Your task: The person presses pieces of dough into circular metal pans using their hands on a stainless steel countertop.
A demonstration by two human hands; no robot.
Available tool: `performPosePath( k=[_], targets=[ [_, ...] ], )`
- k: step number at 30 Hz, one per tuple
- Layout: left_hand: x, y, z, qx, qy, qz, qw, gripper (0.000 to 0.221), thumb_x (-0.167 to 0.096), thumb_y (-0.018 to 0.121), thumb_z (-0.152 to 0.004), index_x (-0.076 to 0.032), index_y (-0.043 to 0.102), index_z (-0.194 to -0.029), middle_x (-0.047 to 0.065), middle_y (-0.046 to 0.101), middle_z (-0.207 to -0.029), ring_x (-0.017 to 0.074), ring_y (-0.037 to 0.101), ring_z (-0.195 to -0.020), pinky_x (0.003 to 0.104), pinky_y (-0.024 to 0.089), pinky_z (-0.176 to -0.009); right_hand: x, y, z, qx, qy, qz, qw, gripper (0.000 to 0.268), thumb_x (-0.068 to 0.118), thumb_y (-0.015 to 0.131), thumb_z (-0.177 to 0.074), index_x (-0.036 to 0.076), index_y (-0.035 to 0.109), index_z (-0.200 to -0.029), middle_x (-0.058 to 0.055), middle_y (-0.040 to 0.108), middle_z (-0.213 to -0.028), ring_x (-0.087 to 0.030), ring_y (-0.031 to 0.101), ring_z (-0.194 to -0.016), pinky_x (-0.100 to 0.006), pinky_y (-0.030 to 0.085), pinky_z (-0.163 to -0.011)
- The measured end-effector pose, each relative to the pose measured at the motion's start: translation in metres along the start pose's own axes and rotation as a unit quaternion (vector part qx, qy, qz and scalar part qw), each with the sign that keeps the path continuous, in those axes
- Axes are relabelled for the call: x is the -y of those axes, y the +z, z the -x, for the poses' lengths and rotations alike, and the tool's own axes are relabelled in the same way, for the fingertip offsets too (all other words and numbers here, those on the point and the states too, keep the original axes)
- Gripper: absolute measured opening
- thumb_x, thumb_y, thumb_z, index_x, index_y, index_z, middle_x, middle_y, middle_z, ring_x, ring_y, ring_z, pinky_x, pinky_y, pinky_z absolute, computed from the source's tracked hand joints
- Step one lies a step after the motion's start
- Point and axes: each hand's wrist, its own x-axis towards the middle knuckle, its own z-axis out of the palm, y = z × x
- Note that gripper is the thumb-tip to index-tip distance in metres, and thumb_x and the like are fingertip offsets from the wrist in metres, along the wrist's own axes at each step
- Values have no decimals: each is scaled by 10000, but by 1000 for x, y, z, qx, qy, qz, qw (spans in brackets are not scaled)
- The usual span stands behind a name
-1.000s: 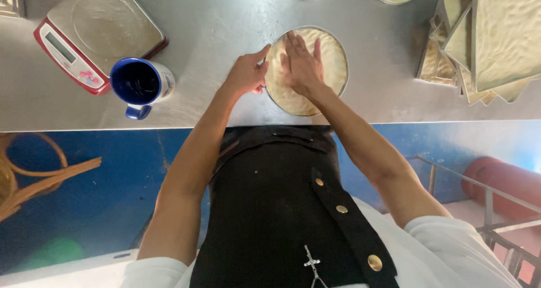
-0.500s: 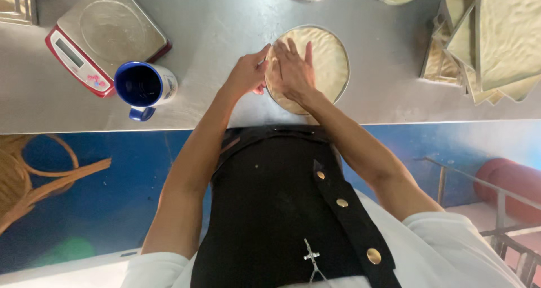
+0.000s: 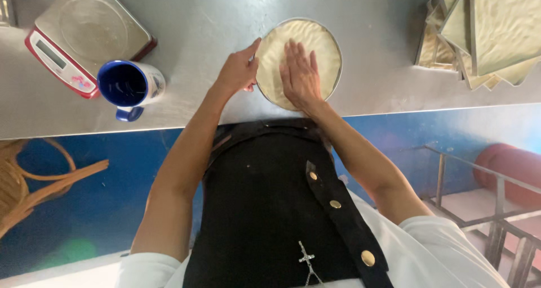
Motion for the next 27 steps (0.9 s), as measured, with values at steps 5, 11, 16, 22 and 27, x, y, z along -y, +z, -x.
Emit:
performPosePath(
  k=[5,11,16,22,27],
  targets=[
    [3,-5,-15,-31,64,-89,993,551,-175,475,-1011,-169,423,-1560,135,684,-625,224,685,-470,361,618,-579,13,-12,-19,1,-70,158,985,654,368,471,-1021,-58,377,-1508,-271,364,-1598,-433,304,-1476,-654,115,-1135],
    [13,-48,-26,-194,59,-335,920,393,-317,550,-1034,-259,628,-1414,111,747,-1018,320,717,-894,491,579,-806,-26,-55,-42,-146,-9,-81,986,421,188,468,-1133,-19,504,-1498,-242,583,-1493,-438,607,-1329,-477,493,-1138],
    [27,-40,-23,-267,90,-428,859,630,-467,462,-1084,-71,397,-1569,187,389,-1568,367,348,-1466,519,393,-1151,-33,-38,-41,-182,58,-92,977,455,168,544,-1069,-30,501,-1476,-239,636,-1296,-402,672,-1124,-457,570,-920],
    [14,34,-33,-149,152,-483,849,824,-522,383,-1066,81,201,-1596,224,115,-1697,363,82,-1579,536,120,-1272,-15,1,-32,-230,51,-43,971,374,167,657,-971,65,669,-1330,-116,681,-1101,-309,717,-875,-419,588,-708],
    [4,17,-46,-118,140,-489,853,807,-501,381,-1058,74,206,-1596,244,162,-1690,367,114,-1580,505,133,-1285,-15,3,-34,-245,47,-63,966,286,124,635,-996,80,703,-1270,-90,686,-1065,-293,714,-848,-403,586,-691]
  ],
)
